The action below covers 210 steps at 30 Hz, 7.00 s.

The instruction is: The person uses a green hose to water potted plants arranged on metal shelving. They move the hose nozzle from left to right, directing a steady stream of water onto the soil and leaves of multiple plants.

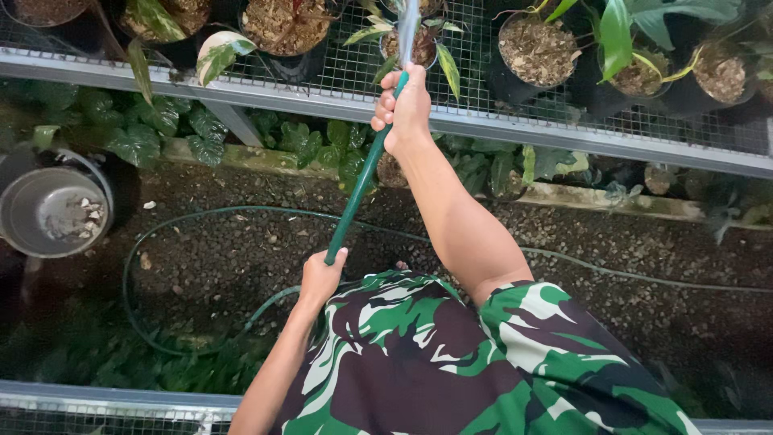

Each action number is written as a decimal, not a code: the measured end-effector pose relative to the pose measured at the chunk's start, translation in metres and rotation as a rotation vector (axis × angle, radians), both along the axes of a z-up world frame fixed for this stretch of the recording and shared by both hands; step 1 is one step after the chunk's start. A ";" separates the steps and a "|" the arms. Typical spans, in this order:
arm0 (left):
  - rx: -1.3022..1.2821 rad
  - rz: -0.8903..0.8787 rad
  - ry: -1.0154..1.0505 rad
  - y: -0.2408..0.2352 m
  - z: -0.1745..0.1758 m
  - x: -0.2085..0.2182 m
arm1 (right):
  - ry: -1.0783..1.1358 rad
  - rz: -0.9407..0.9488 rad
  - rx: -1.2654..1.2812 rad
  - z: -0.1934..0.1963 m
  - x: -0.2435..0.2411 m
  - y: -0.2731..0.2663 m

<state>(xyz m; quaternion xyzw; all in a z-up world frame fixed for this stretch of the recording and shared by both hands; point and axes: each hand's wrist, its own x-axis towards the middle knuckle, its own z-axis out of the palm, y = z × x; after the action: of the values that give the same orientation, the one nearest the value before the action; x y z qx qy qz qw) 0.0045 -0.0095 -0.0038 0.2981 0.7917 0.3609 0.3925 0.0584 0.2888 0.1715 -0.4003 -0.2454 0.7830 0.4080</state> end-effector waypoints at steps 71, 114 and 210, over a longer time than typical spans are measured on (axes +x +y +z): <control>-0.012 -0.013 0.043 0.003 0.000 -0.003 | -0.008 0.034 0.031 0.005 -0.011 0.007; 0.829 -0.361 -0.038 0.002 0.231 -0.014 | -0.083 -0.041 0.003 -0.013 -0.005 -0.001; -0.030 0.026 0.093 0.063 -0.059 -0.029 | 0.074 0.046 0.033 0.026 -0.028 0.127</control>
<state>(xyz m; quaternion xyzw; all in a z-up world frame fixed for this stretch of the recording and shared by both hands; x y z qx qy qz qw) -0.0243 0.0537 -0.0629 0.2981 0.8184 0.3397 0.3549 0.0306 0.4162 0.1975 -0.3585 -0.2523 0.8022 0.4053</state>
